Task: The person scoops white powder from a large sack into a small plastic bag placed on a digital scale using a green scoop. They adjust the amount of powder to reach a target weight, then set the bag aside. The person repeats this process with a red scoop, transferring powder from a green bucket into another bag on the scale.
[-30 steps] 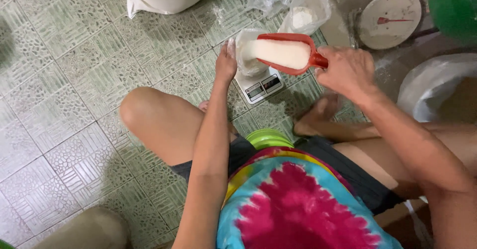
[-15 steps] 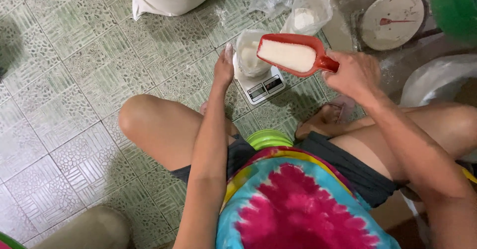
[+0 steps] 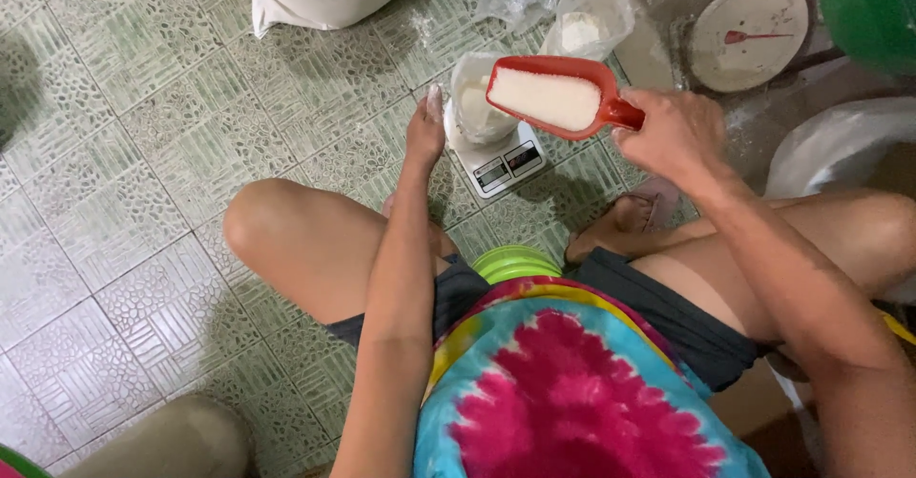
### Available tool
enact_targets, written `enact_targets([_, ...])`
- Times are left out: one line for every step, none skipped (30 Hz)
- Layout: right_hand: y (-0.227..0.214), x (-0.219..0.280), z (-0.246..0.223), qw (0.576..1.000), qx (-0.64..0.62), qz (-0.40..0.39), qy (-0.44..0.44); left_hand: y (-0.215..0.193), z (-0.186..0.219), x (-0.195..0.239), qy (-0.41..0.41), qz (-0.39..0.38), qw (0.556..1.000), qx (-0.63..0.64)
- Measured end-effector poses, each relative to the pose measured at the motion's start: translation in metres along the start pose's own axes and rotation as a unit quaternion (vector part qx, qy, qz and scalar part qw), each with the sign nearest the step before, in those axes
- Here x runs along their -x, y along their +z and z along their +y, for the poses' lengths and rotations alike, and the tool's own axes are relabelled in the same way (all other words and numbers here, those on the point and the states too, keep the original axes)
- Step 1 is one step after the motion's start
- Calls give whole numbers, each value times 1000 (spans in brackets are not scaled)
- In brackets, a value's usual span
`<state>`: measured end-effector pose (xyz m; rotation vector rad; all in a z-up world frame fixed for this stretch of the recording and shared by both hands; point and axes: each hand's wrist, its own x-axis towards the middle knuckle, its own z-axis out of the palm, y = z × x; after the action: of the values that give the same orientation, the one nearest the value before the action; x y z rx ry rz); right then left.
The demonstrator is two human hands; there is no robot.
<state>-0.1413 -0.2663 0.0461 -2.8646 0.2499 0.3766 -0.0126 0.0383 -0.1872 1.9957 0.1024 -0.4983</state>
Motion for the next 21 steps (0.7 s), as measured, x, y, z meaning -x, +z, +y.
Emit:
enact_targets([0,0,0,1000,0,1,0,0,2,2,1,0,1000,0])
enact_targets([0,1,0,1000,-9,7,-9,-1,5,4,6,-1,1000,5])
enact_targets([0,1,0,1000,-18,14,-17,-2,7,6,12,-3,1000,10])
enact_targets([0,1,0,1000,-18,15,-17,-2,7,6,12,-3,1000,9])
enact_targets([1,2,0,1000,-9,1,-9,-1,7,5,11,-3,1000,6])
enact_targets([2,2,-1,1000,1,-13,-1,-1,7,5,9,-3,1000,3])
enact_targets([4,1,1,1000,1,-12,-1,-2,11,7,10,-3,1000,3])
enact_targets([7,1,3,1000,5,-13,-2,-2,14,10,5,-4,1000,-2])
enact_targets([9,0,5,1000,9,-14,-2,-3,18,13,1,-4,1000,-7])
enact_targets([5,2,0,1000,9,-12,-2,-2,17,13,2,-4,1000,-8])
enact_targets([0,4,-5,1000,5,-22,-1,-2,16,14,4,-5,1000,-5])
enact_targets([-5,5,-9,1000,2,-30,0,-2,16,14,6,-5,1000,-1])
enact_targets([0,3,-6,1000,2,-29,0,-1,17,11,7,-5,1000,-1])
enact_targets([6,2,-4,999,19,-28,-2,-1,17,9,4,-8,1000,-10])
enact_targets([12,0,-1,999,35,-26,-3,0,16,7,0,-11,1000,-19])
enact_targets([13,1,-2,999,36,-26,-3,0,19,10,0,-11,1000,-19])
enact_targets([14,2,-3,999,33,-35,-2,-1,22,12,1,-17,1000,-18])
enact_targets([14,3,-4,999,30,-43,-1,-1,25,13,3,-22,1000,-17])
enact_targets([16,3,-4,999,30,-42,0,0,24,13,4,-23,1000,-17])
enact_targets([17,2,-4,998,39,-41,2,1,25,13,0,-23,1000,-20])
enact_targets([18,2,-3,998,48,-40,3,1,25,13,-5,-24,999,-23])
